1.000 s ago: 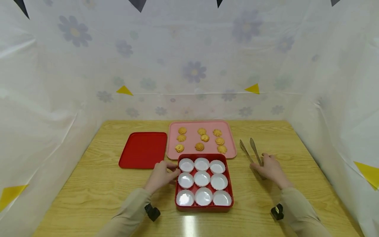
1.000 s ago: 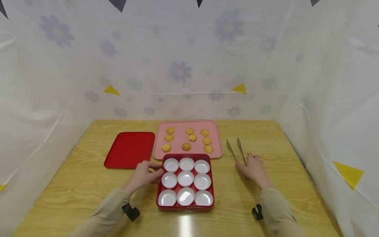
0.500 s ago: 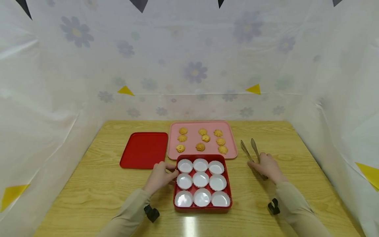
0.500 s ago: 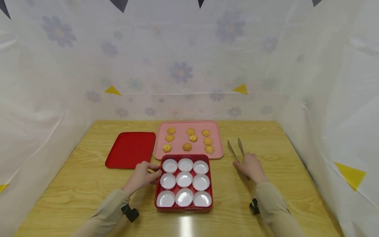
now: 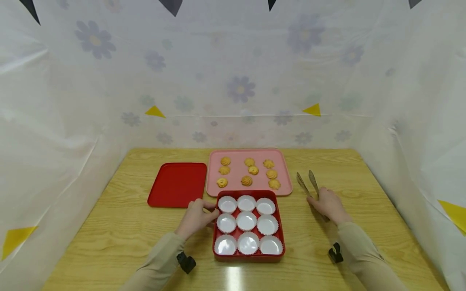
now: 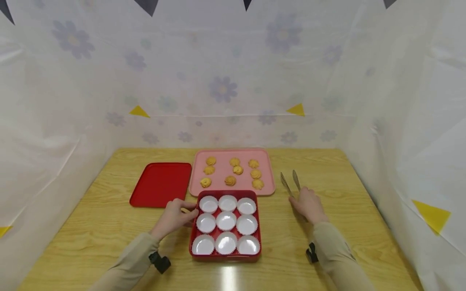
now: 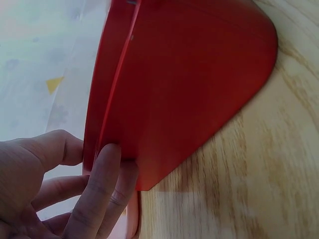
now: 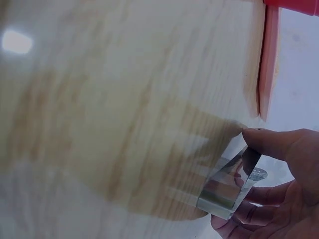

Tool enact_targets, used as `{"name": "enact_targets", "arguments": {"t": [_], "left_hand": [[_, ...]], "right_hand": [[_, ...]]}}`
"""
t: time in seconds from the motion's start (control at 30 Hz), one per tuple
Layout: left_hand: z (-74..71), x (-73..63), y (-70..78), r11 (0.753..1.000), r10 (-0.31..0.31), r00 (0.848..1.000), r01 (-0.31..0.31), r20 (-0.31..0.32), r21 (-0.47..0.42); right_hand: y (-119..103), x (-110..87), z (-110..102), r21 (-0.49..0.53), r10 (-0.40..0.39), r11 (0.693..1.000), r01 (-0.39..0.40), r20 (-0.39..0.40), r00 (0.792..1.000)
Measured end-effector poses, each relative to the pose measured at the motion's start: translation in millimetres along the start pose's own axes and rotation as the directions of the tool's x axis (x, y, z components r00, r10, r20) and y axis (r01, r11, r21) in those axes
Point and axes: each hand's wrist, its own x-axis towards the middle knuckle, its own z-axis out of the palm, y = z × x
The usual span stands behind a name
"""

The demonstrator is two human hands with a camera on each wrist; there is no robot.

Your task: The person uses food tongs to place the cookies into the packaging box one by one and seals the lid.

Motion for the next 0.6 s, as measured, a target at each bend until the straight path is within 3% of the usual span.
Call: {"name": "enact_targets", "arguments": {"t": [0.6], "left_hand": [[1.1, -1.4, 3.7, 0.997, 0.014, 0.999, -0.010, -0.050, 0.083]], "right_hand": [[1.3, -11.6, -2.8, 0.068, -0.068, 0.995, 0.077, -0.126, 0.990]]}}
